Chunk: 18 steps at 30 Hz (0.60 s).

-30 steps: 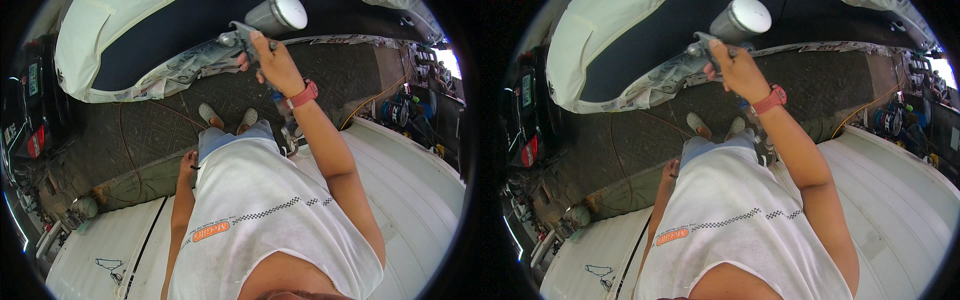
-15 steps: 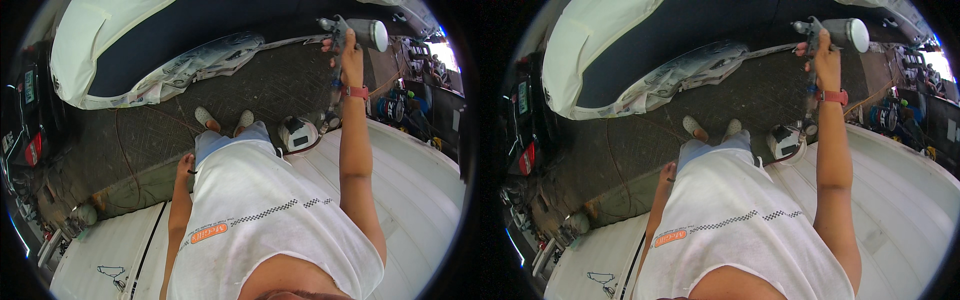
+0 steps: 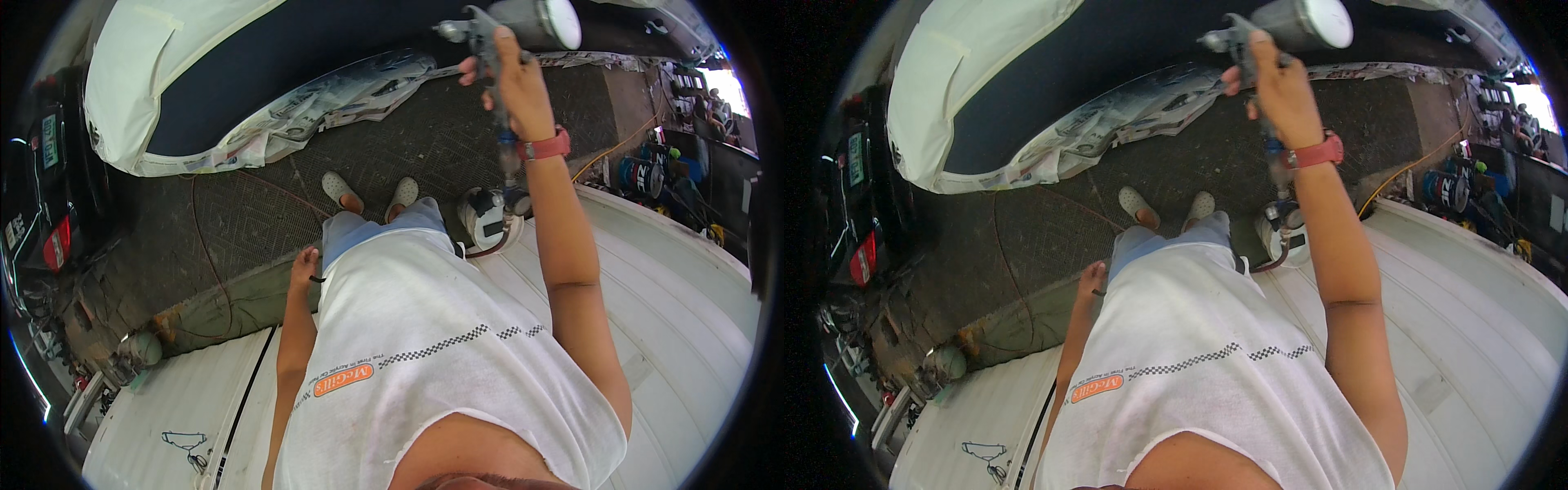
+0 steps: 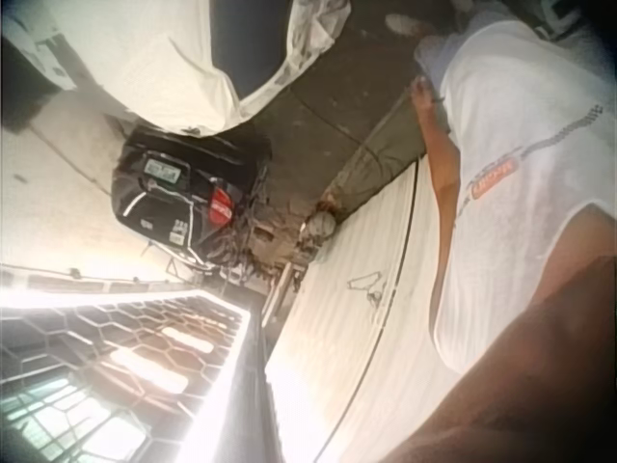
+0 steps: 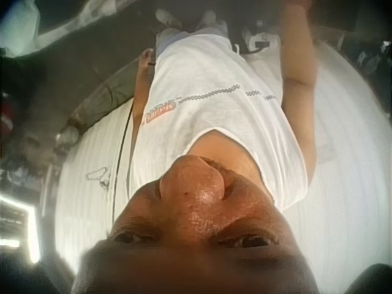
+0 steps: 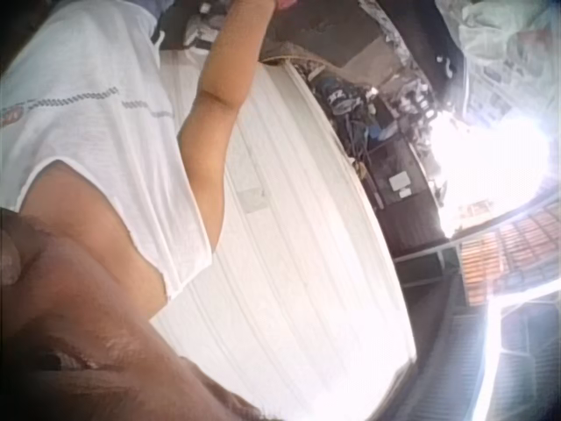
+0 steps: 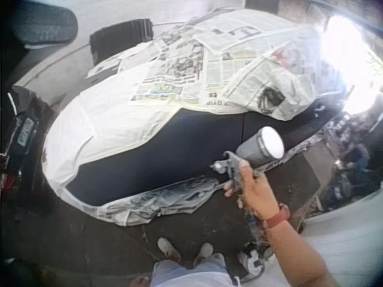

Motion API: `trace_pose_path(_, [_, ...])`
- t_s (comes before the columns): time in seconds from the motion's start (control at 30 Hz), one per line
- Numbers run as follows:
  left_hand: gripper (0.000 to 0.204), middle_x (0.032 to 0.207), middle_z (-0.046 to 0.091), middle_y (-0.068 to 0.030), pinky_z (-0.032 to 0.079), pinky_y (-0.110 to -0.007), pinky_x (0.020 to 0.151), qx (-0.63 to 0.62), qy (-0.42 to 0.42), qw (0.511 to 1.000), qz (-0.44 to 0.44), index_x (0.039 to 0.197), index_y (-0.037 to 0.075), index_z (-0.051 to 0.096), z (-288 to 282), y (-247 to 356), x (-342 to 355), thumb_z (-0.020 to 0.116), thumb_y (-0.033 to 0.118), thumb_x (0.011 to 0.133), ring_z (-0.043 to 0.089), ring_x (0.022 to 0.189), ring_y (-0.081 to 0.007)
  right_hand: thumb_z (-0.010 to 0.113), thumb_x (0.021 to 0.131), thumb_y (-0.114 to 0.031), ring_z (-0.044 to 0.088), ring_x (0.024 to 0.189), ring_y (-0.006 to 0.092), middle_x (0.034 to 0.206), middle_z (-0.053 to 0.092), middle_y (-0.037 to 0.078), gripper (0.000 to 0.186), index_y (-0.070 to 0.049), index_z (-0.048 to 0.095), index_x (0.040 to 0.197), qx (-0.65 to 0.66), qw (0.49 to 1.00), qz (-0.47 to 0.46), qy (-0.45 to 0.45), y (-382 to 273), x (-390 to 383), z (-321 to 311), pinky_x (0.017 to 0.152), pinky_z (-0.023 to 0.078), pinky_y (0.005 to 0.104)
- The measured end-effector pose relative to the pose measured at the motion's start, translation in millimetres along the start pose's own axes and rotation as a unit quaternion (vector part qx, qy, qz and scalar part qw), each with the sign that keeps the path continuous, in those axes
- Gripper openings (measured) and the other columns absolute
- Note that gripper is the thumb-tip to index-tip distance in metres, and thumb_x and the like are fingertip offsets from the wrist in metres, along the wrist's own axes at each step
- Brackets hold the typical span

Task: The person uses a spray gun to apply paint to the side of a car in a workshop. The car is partially covered with newspaper to protect adjacent areas. The person moves along the vehicle, applying paint in steady, sweeping motions to the door and rear quarter panel.

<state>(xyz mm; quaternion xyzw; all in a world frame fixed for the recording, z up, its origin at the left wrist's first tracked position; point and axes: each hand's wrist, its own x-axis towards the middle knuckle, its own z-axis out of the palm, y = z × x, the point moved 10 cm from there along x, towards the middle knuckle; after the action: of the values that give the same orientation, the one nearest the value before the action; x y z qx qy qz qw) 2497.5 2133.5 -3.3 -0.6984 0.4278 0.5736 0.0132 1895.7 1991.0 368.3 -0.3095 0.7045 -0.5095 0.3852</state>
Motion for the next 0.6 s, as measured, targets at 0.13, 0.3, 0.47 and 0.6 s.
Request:
trace_pose_path(0.13, [0.052, 0.117, 0.069, -0.0088, 0.051, -0.033, 0.094, 0.018, 0.008, 1.0, -0.02, 0.135, 0.001, 0.06, 0.7, 4.9, -9.4, 0.066, 0.037, 0.099, 0.065, 0.103, -0.0192, 0.043, 0.105, -0.056, 0.07, 0.079, 0.0135, 0.091, 0.074, 0.011, 0.06, -0.002, 0.062, 0.124, 0.002, 0.995, -0.002, -0.104, -10.8, -11.6, 66.2, 0.044, 0.045, 0.023])
trace_pose_path(0.3, [0.049, 0.117, 0.07, -0.0099, 0.051, -0.034, 0.094, 0.053, 0.016, 0.998, -0.027, 0.135, 0.002, 0.061, 0.6, 34.7, -31.5, 0.065, 0.035, 0.099, 0.066, 0.104, -0.0193, 0.046, 0.105, -0.052, 0.069, 0.07, 0.012, 0.086, 0.073, 0.011, 0.057, -0.001, 0.067, 0.12, 0.05, 0.988, -0.018, -0.143, -25.1, -14.3, 98.5, 0.043, 0.046, 0.0244])
trace_pose_path(0.47, [0.048, 0.119, 0.07, -0.0101, 0.051, -0.034, 0.094, 0.05, 0.017, 0.999, -0.015, 0.134, 0.003, 0.062, -1.1, 28.3, -26.8, 0.064, 0.037, 0.1, 0.066, 0.105, -0.0198, 0.046, 0.105, -0.054, 0.071, 0.071, 0.0143, 0.086, 0.074, 0.012, 0.059, 0.0, 0.067, 0.114, 0.047, 0.995, -0.026, -0.086, -21.1, 11.3, 68.1, 0.043, 0.046, 0.0248])
trace_pose_path(0.6, [0.05, 0.12, 0.07, -0.0104, 0.051, -0.034, 0.096, 0.049, 0.022, 0.999, -0.011, 0.135, 0.002, 0.061, -1.3, 39.7, -31.3, 0.064, 0.038, 0.099, 0.066, 0.106, -0.0203, 0.042, 0.105, -0.058, 0.071, 0.078, 0.0157, 0.089, 0.073, 0.012, 0.062, -0.003, 0.064, 0.12, 0.004, 1.0, -0.023, -0.006, -15.2, 22.6, 8.2, 0.045, 0.045, 0.0226])
